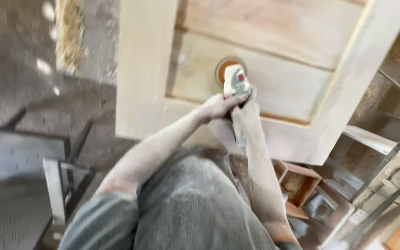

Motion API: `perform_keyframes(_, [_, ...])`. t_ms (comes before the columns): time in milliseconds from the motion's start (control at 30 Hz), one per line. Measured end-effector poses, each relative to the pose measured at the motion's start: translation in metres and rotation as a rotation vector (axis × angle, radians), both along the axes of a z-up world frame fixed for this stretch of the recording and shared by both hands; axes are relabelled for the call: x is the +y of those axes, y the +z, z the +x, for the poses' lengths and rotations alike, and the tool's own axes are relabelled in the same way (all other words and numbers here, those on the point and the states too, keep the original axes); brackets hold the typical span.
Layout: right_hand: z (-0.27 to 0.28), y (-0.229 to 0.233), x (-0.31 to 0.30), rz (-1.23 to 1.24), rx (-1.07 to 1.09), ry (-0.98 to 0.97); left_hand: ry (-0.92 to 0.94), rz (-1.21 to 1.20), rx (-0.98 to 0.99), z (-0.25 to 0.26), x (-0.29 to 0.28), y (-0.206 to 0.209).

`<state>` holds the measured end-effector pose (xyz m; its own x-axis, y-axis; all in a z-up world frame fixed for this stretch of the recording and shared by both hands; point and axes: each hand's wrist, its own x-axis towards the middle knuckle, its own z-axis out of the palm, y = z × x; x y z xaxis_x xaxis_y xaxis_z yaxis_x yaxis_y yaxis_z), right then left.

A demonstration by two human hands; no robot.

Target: The person uses an orbital sander to smooth the surface of a wooden cabinet door. They move the sander systematically across the flat panels and frame, generating wood dust. The door remains stationary on a workbench throughout the clip.

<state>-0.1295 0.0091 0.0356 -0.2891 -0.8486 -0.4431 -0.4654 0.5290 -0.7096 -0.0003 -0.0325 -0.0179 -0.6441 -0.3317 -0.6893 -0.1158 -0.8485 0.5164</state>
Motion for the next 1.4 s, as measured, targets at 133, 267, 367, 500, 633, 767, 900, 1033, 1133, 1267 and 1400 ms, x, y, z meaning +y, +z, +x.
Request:
perform_keyframes(133, [0.058,-0.01,0.002,0.019,0.005,-0.097,-0.051,-0.306,-0.093,0.055,-0.016,0.004])
perform_keyframes(267, [0.117,-0.007,-0.002,0.018,0.023,-0.188,-0.245,-0.292,-0.227,0.109,-0.027,0.02])
perform_keyframes(367, [0.154,0.0,-0.014,0.112,0.035,-0.276,-0.344,-0.291,-0.232,0.14,-0.054,0.03])
perform_keyframes(500, [0.183,0.007,-0.033,0.071,0.05,-0.311,-0.342,-0.365,-0.179,0.16,-0.074,0.037])
perform_keyframes(633, [0.198,0.013,-0.037,0.127,0.047,-0.375,-0.396,-0.264,-0.133,0.17,-0.083,0.038])
perform_keyframes(767, [0.2,0.008,-0.051,0.143,0.03,-0.41,-0.337,-0.402,-0.049,0.17,-0.099,0.034])
perform_keyframes(900, [0.204,0.008,-0.057,0.063,0.042,-0.418,-0.439,-0.201,-0.068,0.17,-0.109,0.038])
perform_keyframes(1033, [0.206,0.011,-0.053,0.188,0.02,-0.454,-0.421,-0.203,-0.032,0.17,-0.11,0.038])
perform_keyframes(1133, [0.209,0.012,-0.047,0.149,0.031,-0.38,-0.43,-0.337,-0.01,0.176,-0.102,0.034])
perform_keyframes(1267, [0.211,0.019,-0.017,0.097,0.081,-0.322,-0.494,-0.368,-0.03,0.182,-0.07,0.031])
perform_keyframes(1400, [0.212,0.019,-0.002,0.09,0.065,-0.394,-0.494,-0.359,-0.161,0.181,-0.054,0.03])
